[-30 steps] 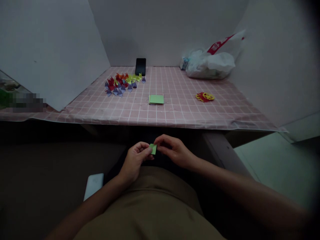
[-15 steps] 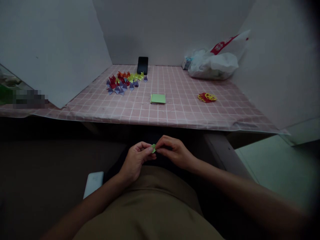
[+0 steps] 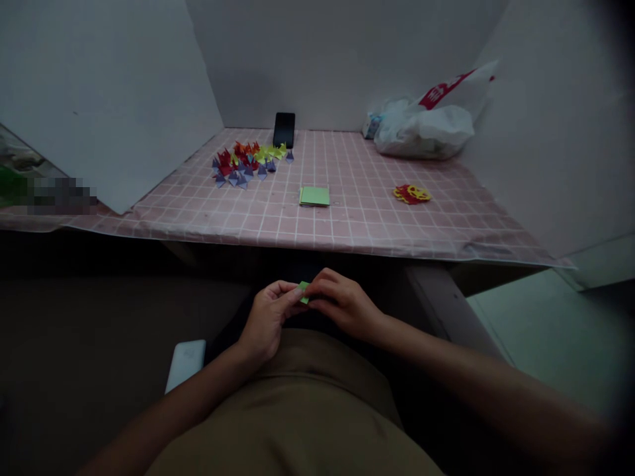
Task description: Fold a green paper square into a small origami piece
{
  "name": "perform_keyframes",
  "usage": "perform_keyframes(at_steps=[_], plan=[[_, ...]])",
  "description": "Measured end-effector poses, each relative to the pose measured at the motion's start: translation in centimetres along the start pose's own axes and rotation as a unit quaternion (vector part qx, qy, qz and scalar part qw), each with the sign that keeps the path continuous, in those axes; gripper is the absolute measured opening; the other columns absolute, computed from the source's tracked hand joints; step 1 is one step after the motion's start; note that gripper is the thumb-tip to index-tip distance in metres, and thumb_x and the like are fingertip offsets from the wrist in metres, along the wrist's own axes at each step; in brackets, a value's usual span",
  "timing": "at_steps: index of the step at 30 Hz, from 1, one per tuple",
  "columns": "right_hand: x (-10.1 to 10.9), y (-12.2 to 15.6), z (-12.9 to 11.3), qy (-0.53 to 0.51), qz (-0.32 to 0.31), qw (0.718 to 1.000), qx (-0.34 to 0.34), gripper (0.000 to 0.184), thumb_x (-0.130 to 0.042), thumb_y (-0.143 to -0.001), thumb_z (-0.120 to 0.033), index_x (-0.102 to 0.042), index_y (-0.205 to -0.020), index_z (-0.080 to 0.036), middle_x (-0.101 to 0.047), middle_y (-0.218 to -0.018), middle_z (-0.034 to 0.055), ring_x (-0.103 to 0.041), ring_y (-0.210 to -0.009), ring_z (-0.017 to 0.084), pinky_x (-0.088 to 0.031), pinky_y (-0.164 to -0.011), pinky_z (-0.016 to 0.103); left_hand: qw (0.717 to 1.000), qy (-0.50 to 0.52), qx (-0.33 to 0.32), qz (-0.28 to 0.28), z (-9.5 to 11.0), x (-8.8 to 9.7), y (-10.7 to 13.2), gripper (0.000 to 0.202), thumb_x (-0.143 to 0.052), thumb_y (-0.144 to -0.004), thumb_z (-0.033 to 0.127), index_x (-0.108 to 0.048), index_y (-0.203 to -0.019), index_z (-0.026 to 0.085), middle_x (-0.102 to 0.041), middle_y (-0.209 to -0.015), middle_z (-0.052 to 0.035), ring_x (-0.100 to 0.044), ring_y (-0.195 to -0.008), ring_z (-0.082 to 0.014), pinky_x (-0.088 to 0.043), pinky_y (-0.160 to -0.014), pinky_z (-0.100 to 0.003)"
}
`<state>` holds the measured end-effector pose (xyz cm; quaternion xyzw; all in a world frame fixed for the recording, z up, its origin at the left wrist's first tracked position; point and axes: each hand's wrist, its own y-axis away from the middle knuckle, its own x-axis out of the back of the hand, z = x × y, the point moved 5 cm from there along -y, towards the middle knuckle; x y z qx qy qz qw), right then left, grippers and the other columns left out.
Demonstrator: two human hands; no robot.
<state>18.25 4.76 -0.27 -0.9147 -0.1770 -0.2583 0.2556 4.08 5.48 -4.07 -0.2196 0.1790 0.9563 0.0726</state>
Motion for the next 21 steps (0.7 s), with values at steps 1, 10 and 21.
perform_keyframes(at_steps=[1,10,21], plan=[[-0.04,0.06,0.00,0.016,-0.001,1.000,0.005,0.015,-0.056,-0.091,-0.015,-0.065,-0.101,-0.021,-0.057,-0.090,0.0046,-0.057,-0.081,0.016,-0.047,-0.070,0.029,1.000,0.001,0.005,-0.002,-0.11,-0.01,0.00,0.016,-0.079,-0.067,0.024,-0.068,-0.073,0.014,-0.067,-0.075,-0.0007,-0.062,-0.069,-0.0117,-0.053,-0.070,-0.025],[0.18,0.22,-0.54,0.013,0.077,0.997,-0.027,0.012,-0.055,-0.088,-0.009,-0.062,-0.084,-0.019,-0.055,-0.078,0.0020,-0.054,-0.072,0.014,-0.043,-0.064,0.026,0.999,0.038,0.019,-0.011,-0.58,-0.28,0.12,0.016,-0.080,-0.067,0.022,-0.069,-0.074,0.013,-0.069,-0.076,-0.0023,-0.065,-0.072,-0.0128,-0.054,-0.076,-0.028],[0.01,0.39,-0.13,-0.050,0.115,0.987,-0.102,0.008,-0.060,-0.084,-0.014,-0.061,-0.078,-0.019,-0.060,-0.077,0.0018,-0.057,-0.073,0.015,-0.044,-0.066,0.028,0.999,0.031,-0.012,0.001,-0.60,-0.61,0.36,0.014,-0.078,-0.069,0.021,-0.068,-0.073,0.013,-0.070,-0.076,-0.0014,-0.065,-0.074,-0.0132,-0.055,-0.078,-0.029]])
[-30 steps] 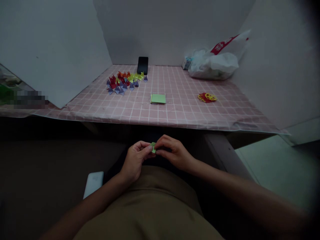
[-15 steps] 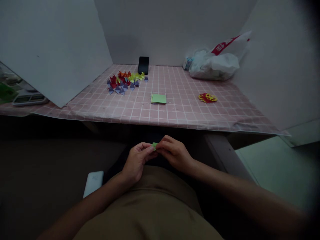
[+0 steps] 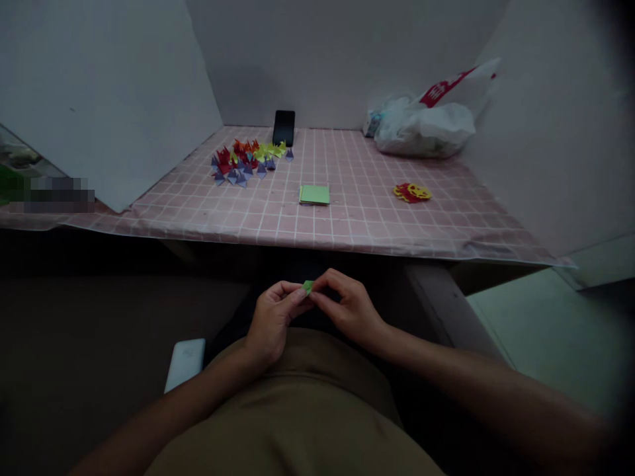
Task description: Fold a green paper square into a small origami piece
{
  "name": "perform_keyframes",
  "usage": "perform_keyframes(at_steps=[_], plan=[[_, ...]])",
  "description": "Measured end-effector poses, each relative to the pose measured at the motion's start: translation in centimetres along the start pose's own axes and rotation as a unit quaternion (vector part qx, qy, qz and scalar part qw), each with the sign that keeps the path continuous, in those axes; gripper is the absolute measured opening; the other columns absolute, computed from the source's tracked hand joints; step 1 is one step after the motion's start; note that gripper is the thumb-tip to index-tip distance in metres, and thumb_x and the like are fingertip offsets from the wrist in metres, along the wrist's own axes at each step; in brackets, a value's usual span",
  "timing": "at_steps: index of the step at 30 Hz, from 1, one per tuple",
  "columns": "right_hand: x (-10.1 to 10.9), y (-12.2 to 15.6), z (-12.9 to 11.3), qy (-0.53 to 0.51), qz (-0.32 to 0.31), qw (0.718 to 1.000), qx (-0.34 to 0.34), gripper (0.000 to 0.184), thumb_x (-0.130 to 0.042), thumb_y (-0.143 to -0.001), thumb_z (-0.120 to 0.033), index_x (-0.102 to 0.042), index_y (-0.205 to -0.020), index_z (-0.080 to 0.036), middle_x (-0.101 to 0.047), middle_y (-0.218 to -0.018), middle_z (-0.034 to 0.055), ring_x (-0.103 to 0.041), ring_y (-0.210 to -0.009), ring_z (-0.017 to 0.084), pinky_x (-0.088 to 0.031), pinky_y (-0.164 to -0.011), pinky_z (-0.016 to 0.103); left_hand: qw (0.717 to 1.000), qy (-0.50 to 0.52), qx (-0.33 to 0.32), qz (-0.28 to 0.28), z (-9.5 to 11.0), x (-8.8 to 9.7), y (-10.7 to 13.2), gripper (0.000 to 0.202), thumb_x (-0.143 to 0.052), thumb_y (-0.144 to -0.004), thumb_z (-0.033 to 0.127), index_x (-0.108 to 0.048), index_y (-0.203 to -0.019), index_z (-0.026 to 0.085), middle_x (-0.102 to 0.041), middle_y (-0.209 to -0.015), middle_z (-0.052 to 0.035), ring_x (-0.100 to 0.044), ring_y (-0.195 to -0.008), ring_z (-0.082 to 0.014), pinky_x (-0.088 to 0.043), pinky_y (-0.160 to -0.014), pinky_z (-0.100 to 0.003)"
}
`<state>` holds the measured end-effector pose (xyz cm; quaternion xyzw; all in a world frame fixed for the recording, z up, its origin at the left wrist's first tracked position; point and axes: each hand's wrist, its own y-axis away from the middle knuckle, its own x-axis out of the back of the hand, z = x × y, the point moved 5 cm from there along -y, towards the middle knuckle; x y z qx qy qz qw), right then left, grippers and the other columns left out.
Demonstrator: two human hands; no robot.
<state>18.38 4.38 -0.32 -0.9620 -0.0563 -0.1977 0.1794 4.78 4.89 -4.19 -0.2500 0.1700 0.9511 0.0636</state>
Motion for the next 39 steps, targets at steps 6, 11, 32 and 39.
perform_keyframes(at_steps=[6,11,32,39], plan=[[-0.1,0.1,1.0,-0.081,0.028,0.987,-0.136,0.009,-0.062,-0.080,-0.021,-0.058,-0.072,-0.018,-0.061,-0.069,-0.0002,-0.055,-0.064,0.014,-0.044,-0.059,0.025,1.000,-0.023,-0.014,0.007,-0.1,-0.1,0.0,0.016,-0.079,-0.068,0.024,-0.069,-0.075,0.014,-0.071,-0.075,-0.0016,-0.067,-0.072,-0.0138,-0.055,-0.079,-0.031],[-0.1,0.0,1.1,-0.093,0.035,0.983,-0.153,0.010,-0.063,-0.078,-0.023,-0.058,-0.071,-0.018,-0.059,-0.066,-0.0011,-0.052,-0.062,0.013,-0.041,-0.056,0.024,0.999,-0.030,-0.024,0.004,-0.3,0.1,-0.1,0.015,-0.079,-0.070,0.024,-0.069,-0.076,0.014,-0.072,-0.075,-0.0015,-0.067,-0.072,-0.0133,-0.056,-0.077,-0.029],[-0.3,0.1,1.2,-0.067,0.034,0.988,-0.138,0.011,-0.058,-0.081,-0.020,-0.053,-0.071,-0.019,-0.055,-0.065,-0.0017,-0.050,-0.060,0.012,-0.039,-0.054,0.024,0.995,-0.091,-0.049,0.015,-0.2,-0.1,-0.2,0.016,-0.076,-0.070,0.026,-0.063,-0.070,0.015,-0.068,-0.071,0.0008,-0.065,-0.065,-0.0121,-0.055,-0.071,-0.028],[-0.3,-0.1,1.1,-0.119,-0.025,0.981,-0.149,0.006,-0.059,-0.082,-0.021,-0.058,-0.078,-0.018,-0.059,-0.070,-0.0007,-0.054,-0.062,0.012,-0.044,-0.058,0.025,0.995,-0.084,-0.043,0.027,-0.3,0.8,-0.3,0.017,-0.075,-0.072,0.026,-0.063,-0.073,0.015,-0.067,-0.066,0.0018,-0.064,-0.062,-0.0121,-0.055,-0.069,-0.028]])
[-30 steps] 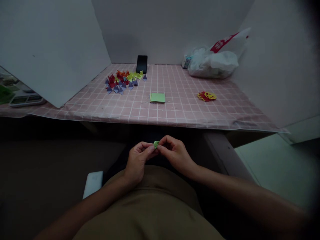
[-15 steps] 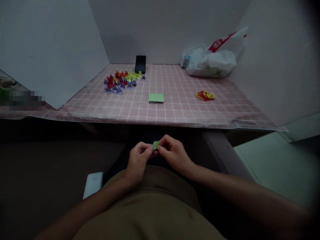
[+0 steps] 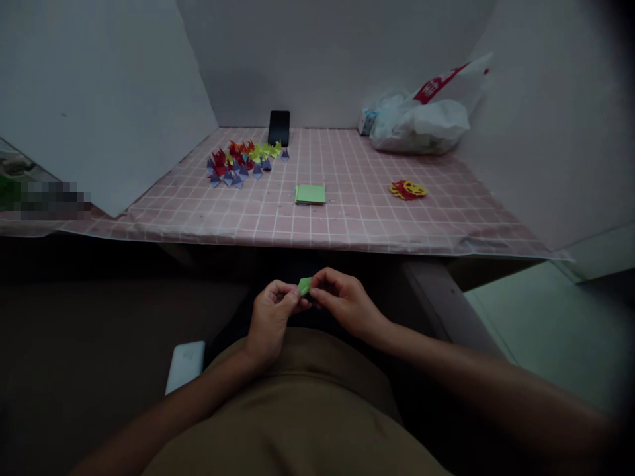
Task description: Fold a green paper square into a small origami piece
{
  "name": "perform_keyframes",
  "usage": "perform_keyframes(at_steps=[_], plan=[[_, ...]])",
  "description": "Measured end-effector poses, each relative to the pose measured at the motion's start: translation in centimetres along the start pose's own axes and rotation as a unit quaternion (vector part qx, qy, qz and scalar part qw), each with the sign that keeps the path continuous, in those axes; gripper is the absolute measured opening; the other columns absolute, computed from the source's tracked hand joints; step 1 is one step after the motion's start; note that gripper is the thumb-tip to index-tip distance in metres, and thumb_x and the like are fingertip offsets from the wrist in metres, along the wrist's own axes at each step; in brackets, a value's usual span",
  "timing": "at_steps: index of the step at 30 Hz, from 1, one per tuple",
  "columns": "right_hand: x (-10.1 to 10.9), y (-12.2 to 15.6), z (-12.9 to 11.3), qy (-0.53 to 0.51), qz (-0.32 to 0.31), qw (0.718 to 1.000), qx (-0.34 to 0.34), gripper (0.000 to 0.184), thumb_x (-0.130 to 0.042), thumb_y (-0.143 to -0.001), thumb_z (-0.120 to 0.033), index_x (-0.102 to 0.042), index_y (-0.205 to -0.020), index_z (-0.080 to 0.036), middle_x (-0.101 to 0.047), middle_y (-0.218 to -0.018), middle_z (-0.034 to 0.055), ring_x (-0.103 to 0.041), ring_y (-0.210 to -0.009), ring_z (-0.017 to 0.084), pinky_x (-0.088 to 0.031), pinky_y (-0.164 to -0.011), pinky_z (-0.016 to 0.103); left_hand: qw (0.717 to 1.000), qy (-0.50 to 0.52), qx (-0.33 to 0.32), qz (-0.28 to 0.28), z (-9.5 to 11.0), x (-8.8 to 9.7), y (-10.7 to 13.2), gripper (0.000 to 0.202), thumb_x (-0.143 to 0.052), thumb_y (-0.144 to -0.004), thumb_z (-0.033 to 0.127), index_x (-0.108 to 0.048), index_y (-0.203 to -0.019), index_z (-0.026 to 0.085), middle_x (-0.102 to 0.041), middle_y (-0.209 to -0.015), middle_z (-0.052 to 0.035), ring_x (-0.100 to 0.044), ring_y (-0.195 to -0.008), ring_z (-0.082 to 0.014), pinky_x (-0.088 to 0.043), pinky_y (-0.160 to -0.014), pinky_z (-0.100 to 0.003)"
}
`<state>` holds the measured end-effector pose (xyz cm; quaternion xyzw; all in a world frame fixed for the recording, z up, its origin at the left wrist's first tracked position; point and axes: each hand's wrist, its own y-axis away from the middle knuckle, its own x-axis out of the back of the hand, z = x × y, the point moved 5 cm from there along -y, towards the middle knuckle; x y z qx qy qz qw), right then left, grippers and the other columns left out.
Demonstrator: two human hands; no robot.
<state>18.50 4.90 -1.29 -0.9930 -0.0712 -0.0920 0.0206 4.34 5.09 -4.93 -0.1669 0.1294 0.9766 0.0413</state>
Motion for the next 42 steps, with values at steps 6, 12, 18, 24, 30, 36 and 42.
perform_keyframes(at_steps=[6,12,18,24,30,36,42], plan=[[0.31,-0.06,-0.05,0.043,0.014,0.999,0.020,0.008,-0.059,-0.081,-0.018,-0.058,-0.073,-0.017,-0.058,-0.068,-0.0009,-0.053,-0.063,0.012,-0.042,-0.058,0.024,1.000,0.001,0.006,-0.025,0.26,-0.20,0.05,0.016,-0.075,-0.073,0.025,-0.063,-0.072,0.015,-0.067,-0.067,0.0022,-0.064,-0.062,-0.0109,-0.054,-0.068,-0.025],[0.33,0.11,-0.02,0.064,0.031,0.997,0.041,0.007,-0.056,-0.082,-0.016,-0.056,-0.075,-0.017,-0.057,-0.068,-0.0017,-0.051,-0.062,0.011,-0.040,-0.058,0.023,0.999,-0.005,0.005,-0.043,0.11,-0.26,0.15,0.017,-0.077,-0.072,0.026,-0.064,-0.072,0.015,-0.066,-0.069,0.0028,-0.065,-0.063,-0.0103,-0.053,-0.067,-0.024],[0.49,0.00,-0.14,0.094,0.042,0.994,0.034,0.010,-0.056,-0.079,-0.014,-0.054,-0.071,-0.018,-0.055,-0.065,-0.0023,-0.049,-0.061,0.011,-0.037,-0.055,0.023,0.998,-0.012,0.018,-0.053,-0.19,-0.22,-0.05,0.018,-0.072,-0.077,0.031,-0.065,-0.074,0.014,-0.065,-0.072,0.0012,-0.065,-0.068,-0.0111,-0.054,-0.071,-0.025],[0.62,-0.09,0.01,0.092,0.045,0.995,0.015,0.009,-0.057,-0.078,-0.015,-0.055,-0.070,-0.018,-0.057,-0.065,-0.0015,-0.050,-0.060,0.012,-0.037,-0.055,0.024,0.998,-0.024,0.019,-0.056,-0.09,-0.39,-0.08,0.022,-0.080,-0.068,0.028,-0.064,-0.079,0.015,-0.067,-0.074,0.0015,-0.066,-0.068,-0.0116,-0.054,-0.070,-0.024],[0.63,-0.10,0.31,0.063,0.041,0.997,-0.012,0.009,-0.057,-0.077,-0.017,-0.055,-0.069,-0.018,-0.057,-0.062,-0.0015,-0.051,-0.059,0.012,-0.038,-0.054,0.024,0.998,-0.028,0.016,-0.047,-0.02,-0.36,-0.08,0.023,-0.080,-0.068,0.030,-0.065,-0.077,0.015,-0.068,-0.073,0.0011,-0.066,-0.065,-0.0115,-0.054,-0.068,-0.024],[0.79,-0.26,0.42,0.050,0.049,0.997,-0.029,0.008,-0.057,-0.076,-0.017,-0.055,-0.068,-0.018,-0.056,-0.061,-0.0018,-0.052,-0.057,0.012,-0.038,-0.052,0.024,0.997,-0.026,0.005,-0.071,0.12,-0.54,-0.06,0.024,-0.081,-0.063,0.022,-0.067,-0.081,0.016,-0.070,-0.077,0.0004,-0.066,-0.071,-0.0122,-0.053,-0.071,-0.024],[0.70,-0.30,0.45,0.008,0.047,0.998,-0.051,0.008,-0.058,-0.074,-0.019,-0.055,-0.067,-0.018,-0.055,-0.060,-0.0025,-0.052,-0.054,0.011,-0.040,-0.051,0.023,0.998,-0.029,0.006,-0.048,0.13,-0.36,-0.20,0.022,-0.079,-0.066,0.026,-0.066,-0.080,0.015,-0.070,-0.077,0.0002,-0.067,-0.069,-0.0128,-0.054,-0.072,-0.027]])
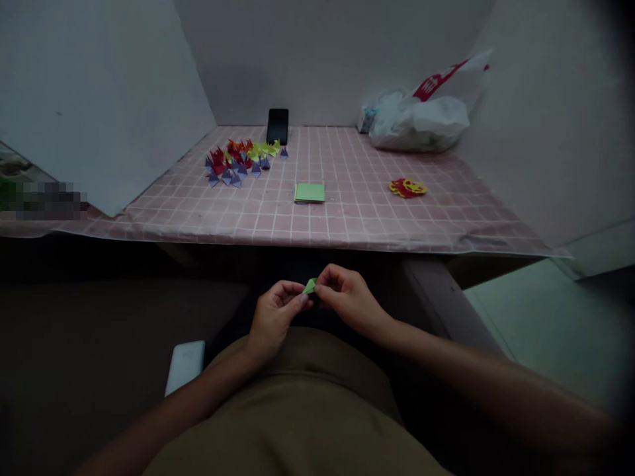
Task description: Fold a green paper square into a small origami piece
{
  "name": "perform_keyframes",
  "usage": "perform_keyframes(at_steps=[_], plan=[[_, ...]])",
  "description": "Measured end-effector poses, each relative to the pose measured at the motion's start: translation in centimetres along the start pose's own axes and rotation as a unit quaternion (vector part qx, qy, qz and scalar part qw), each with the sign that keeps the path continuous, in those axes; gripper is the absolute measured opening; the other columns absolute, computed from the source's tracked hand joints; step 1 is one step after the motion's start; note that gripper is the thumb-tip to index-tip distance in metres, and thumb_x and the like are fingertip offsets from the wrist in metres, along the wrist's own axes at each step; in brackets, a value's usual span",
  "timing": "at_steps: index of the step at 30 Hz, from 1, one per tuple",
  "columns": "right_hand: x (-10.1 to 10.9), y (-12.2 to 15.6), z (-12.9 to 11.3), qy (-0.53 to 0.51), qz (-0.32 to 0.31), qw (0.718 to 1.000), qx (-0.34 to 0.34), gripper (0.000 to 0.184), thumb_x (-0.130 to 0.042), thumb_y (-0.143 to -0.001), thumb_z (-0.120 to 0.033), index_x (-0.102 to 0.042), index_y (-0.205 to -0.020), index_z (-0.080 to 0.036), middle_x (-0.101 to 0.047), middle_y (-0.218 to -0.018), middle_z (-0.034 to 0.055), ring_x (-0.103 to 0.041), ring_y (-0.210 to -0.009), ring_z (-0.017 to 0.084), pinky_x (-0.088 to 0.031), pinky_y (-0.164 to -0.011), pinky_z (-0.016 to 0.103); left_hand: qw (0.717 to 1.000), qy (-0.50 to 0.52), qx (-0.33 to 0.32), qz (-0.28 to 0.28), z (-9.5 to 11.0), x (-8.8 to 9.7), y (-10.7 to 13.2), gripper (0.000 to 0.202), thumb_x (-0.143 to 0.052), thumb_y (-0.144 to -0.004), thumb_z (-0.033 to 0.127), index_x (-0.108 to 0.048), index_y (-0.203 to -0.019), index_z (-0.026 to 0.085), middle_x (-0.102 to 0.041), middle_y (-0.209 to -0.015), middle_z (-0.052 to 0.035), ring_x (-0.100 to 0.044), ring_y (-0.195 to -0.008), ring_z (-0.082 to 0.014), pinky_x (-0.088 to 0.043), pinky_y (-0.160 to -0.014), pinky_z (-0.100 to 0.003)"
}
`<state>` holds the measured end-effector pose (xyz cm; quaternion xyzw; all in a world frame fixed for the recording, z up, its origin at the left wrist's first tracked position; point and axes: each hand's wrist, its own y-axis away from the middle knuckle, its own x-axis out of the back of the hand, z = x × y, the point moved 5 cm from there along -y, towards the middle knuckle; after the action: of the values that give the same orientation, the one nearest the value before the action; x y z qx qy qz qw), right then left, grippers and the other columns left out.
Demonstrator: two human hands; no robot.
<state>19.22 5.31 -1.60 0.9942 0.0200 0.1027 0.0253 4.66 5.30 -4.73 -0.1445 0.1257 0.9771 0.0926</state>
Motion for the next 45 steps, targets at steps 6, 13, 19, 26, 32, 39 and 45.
perform_keyframes(at_steps=[6,13,19,26,32,39,45], plan=[[-0.34,0.16,0.04,-0.025,-0.020,0.999,-0.023,0.010,-0.059,-0.075,-0.019,-0.054,-0.067,-0.018,-0.055,-0.059,-0.0033,-0.053,-0.053,0.011,-0.040,-0.050,0.023,1.000,-0.016,-0.007,0.016,0.05,0.36,-0.06,0.021,-0.078,-0.068,0.028,-0.066,-0.080,0.015,-0.069,-0.074,0.0005,-0.066,-0.065,-0.0114,-0.052,-0.066,-0.024],[-0.78,0.19,0.43,-0.094,-0.040,0.993,-0.058,0.011,-0.062,-0.073,-0.021,-0.053,-0.067,-0.017,-0.056,-0.057,-0.0042,-0.053,-0.050,0.009,-0.040,-0.050,0.022,1.000,0.005,-0.014,-0.010,0.04,0.18,-0.08,0.023,-0.080,-0.065,0.023,-0.065,-0.082,0.016,-0.069,-0.076,0.0013,-0.065,-0.069,-0.0111,-0.052,-0.070,-0.024],[-0.85,0.14,0.57,-0.144,-0.046,0.986,-0.072,0.013,-0.064,-0.073,-0.021,-0.053,-0.066,-0.017,-0.056,-0.054,-0.0050,-0.054,-0.049,0.009,-0.042,-0.053,0.024,1.000,-0.001,-0.009,-0.007,-0.05,0.30,-0.11,0.023,-0.078,-0.069,0.024,-0.066,-0.086,0.015,-0.070,-0.079,-0.0007,-0.066,-0.069,-0.0128,-0.053,-0.072,-0.027],[-0.89,0.17,0.57,-0.124,-0.049,0.989,-0.059,0.015,-0.065,-0.074,-0.023,-0.053,-0.067,-0.017,-0.057,-0.057,-0.0044,-0.054,-0.051,0.010,-0.041,-0.054,0.024,1.000,0.002,-0.009,0.009,-0.05,0.40,-0.02,0.022,-0.078,-0.070,0.027,-0.067,-0.084,0.015,-0.070,-0.078,-0.0008,-0.066,-0.068,-0.0125,-0.053,-0.070,-0.026],[-0.89,0.13,0.70,-0.136,-0.048,0.988,-0.064,0.016,-0.065,-0.074,-0.025,-0.053,-0.067,-0.017,-0.057,-0.056,-0.0041,-0.055,-0.051,0.010,-0.041,-0.055,0.024,1.000,-0.001,-0.012,0.004,-0.03,0.45,0.02,0.022,-0.078,-0.070,0.024,-0.067,-0.086,0.015,-0.071,-0.079,-0.0008,-0.067,-0.069,-0.0128,-0.054,-0.072,-0.026],[-0.73,0.10,0.62,-0.161,-0.043,0.982,-0.083,0.017,-0.066,-0.073,-0.025,-0.052,-0.066,-0.017,-0.055,-0.051,-0.0051,-0.054,-0.049,0.010,-0.043,-0.056,0.025,1.000,0.000,-0.008,0.005,0.01,0.41,-0.04,0.021,-0.077,-0.070,0.024,-0.069,-0.087,0.015,-0.072,-0.080,-0.0020,-0.069,-0.070,-0.0137,-0.055,-0.073,-0.028],[-0.83,0.09,0.74,-0.163,-0.044,0.982,-0.086,0.017,-0.066,-0.074,-0.025,-0.053,-0.066,-0.018,-0.056,-0.051,-0.0052,-0.055,-0.049,0.010,-0.044,-0.055,0.025,1.000,-0.007,-0.006,0.011,-0.03,0.51,-0.11,0.022,-0.078,-0.070,0.025,-0.069,-0.087,0.015,-0.073,-0.081,-0.0024,-0.069,-0.070,-0.0144,-0.055,-0.074,-0.028]])
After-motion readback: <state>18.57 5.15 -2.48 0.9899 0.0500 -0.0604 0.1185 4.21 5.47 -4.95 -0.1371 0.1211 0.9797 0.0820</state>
